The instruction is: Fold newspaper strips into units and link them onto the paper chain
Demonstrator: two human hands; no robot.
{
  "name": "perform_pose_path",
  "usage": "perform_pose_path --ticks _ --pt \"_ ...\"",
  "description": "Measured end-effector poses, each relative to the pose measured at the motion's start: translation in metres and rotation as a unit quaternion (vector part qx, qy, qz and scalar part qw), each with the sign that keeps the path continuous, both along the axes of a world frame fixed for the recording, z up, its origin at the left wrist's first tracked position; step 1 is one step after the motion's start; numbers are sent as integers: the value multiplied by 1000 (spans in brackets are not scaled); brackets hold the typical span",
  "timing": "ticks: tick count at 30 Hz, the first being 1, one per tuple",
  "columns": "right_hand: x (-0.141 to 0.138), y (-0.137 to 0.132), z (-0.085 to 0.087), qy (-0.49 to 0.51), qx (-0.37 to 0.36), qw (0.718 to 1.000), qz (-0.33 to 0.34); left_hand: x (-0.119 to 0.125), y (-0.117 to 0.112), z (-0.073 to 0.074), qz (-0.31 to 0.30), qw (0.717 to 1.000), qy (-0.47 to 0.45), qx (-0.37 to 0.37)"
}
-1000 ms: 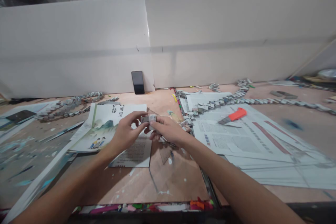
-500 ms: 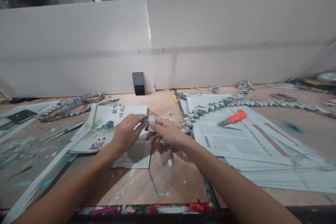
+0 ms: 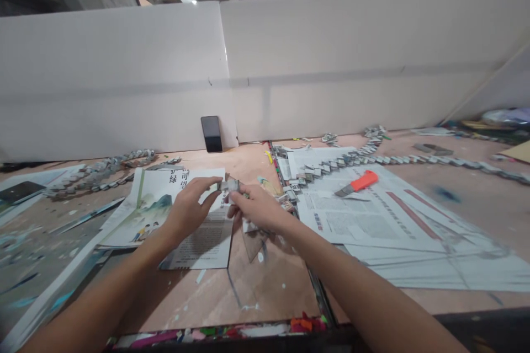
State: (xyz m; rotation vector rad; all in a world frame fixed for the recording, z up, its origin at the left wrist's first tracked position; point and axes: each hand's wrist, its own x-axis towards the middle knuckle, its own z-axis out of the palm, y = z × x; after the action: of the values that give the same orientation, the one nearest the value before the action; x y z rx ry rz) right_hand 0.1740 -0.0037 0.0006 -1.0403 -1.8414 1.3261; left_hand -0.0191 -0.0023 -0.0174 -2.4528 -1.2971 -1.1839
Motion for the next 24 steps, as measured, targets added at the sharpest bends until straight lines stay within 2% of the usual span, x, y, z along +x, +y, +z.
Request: perform_pose_path --ticks 3,5,8,10,11,14,16,18,21,22,24 --pt "30 17 13 -12 93 990 -109 -10 3 -7 37 995 13 -95" --pt "54 31 28 32 144 969 -199 -19 6 -15 26 984 63 -164" --pt "82 49 52 62 267 910 -312 -22 11 -19 -5 966 69 -251" --pt "85 55 59 -1 360 861 -359 -10 15 -11 -11 955 -26 -295" --pt "80 55 58 -57 396 844 -357 0 17 -4 -21 942 -97 -321" --pt "47 47 40 -217 455 820 -270 41 26 20 -160 863 -281 -389" --pt "24 43 23 -285 452 824 -190 65 37 27 -210 807 -373 -406" --pt "13 48 13 -286 420 851 -137 78 49 22 -186 769 -464 -399" --pt "29 85 11 -256 347 900 -66 74 68 4 -120 702 -573 -406" --pt "42 104 12 -276 328 900 -78 70 73 -2 -101 677 -598 -418" --pt "69 144 10 -345 299 868 -197 59 78 -12 -83 640 -620 -447"
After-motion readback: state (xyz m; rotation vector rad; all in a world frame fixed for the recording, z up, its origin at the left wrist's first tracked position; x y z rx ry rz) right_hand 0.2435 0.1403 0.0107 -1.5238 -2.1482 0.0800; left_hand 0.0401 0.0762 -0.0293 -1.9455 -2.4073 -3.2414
